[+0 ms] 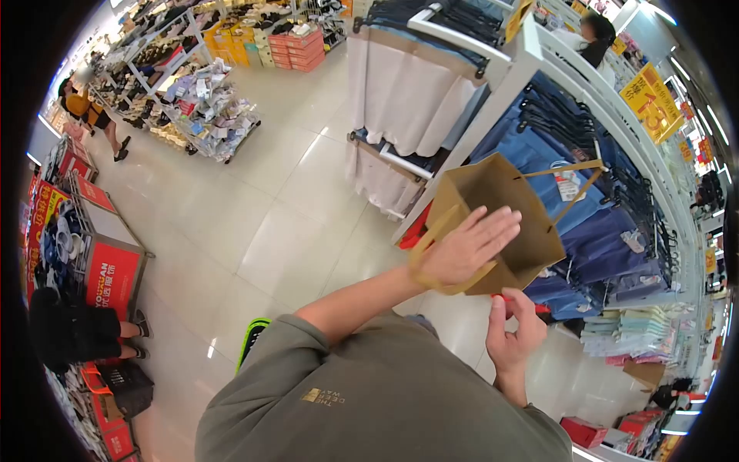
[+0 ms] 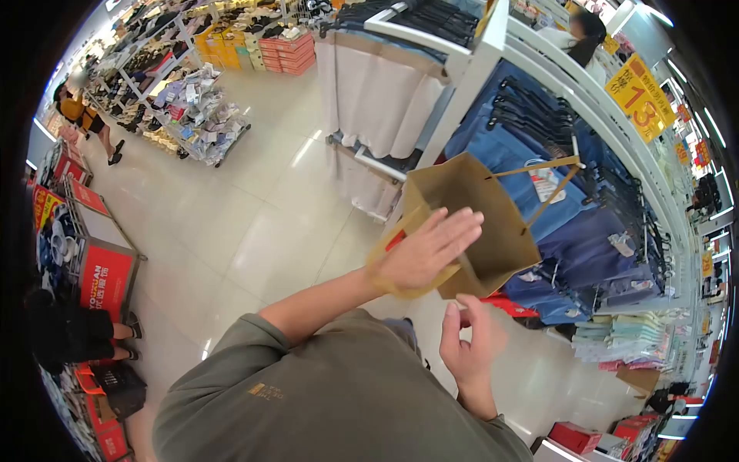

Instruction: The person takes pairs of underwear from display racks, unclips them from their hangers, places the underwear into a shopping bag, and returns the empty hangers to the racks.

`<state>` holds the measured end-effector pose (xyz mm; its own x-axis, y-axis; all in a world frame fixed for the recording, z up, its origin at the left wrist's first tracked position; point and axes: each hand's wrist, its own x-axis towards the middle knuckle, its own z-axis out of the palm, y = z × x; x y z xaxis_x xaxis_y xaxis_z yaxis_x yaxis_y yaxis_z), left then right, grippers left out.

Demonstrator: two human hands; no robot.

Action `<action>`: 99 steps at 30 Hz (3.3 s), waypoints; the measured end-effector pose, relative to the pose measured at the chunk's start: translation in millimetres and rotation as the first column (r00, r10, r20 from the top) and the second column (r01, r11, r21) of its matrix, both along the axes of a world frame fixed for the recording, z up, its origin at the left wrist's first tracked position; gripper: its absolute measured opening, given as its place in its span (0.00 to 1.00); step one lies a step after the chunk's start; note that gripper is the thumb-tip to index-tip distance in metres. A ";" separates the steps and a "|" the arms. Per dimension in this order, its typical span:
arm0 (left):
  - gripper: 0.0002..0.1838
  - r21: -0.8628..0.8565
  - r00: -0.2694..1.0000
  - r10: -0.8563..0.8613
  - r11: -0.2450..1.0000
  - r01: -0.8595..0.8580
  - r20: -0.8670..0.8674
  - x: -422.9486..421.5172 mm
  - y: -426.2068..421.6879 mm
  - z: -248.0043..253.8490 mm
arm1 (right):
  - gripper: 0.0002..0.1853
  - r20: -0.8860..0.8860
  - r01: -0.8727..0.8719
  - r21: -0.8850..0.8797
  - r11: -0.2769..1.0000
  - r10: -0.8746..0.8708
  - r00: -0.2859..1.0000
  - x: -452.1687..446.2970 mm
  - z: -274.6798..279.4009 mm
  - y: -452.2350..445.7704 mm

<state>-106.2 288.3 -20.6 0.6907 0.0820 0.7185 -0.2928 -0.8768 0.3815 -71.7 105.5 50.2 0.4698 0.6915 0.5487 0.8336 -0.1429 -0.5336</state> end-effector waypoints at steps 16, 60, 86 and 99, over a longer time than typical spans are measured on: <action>0.17 -0.665 0.925 0.203 0.647 -0.373 -0.321 -241.4 125.0 -82.1 | 0.08 -0.097 -0.667 -0.095 0.739 0.660 0.745 -113.3 -89.7 220.8; 0.14 -0.428 0.855 -0.517 0.782 0.453 -0.039 17.4 557.3 -47.3 | 0.09 -0.418 0.949 -0.019 0.316 -0.864 0.279 -116.6 -73.6 476.7; 0.12 -0.151 0.360 -0.902 0.401 0.904 -0.240 -69.9 450.2 -23.8 | 0.18 -0.260 0.943 0.048 0.328 -0.908 0.329 -142.7 -39.2 467.1; 0.12 -0.338 0.882 -0.460 0.818 0.465 0.101 36.3 543.6 -25.1 | 0.09 -0.372 0.983 0.133 0.130 -0.912 0.171 -137.2 -51.2 449.4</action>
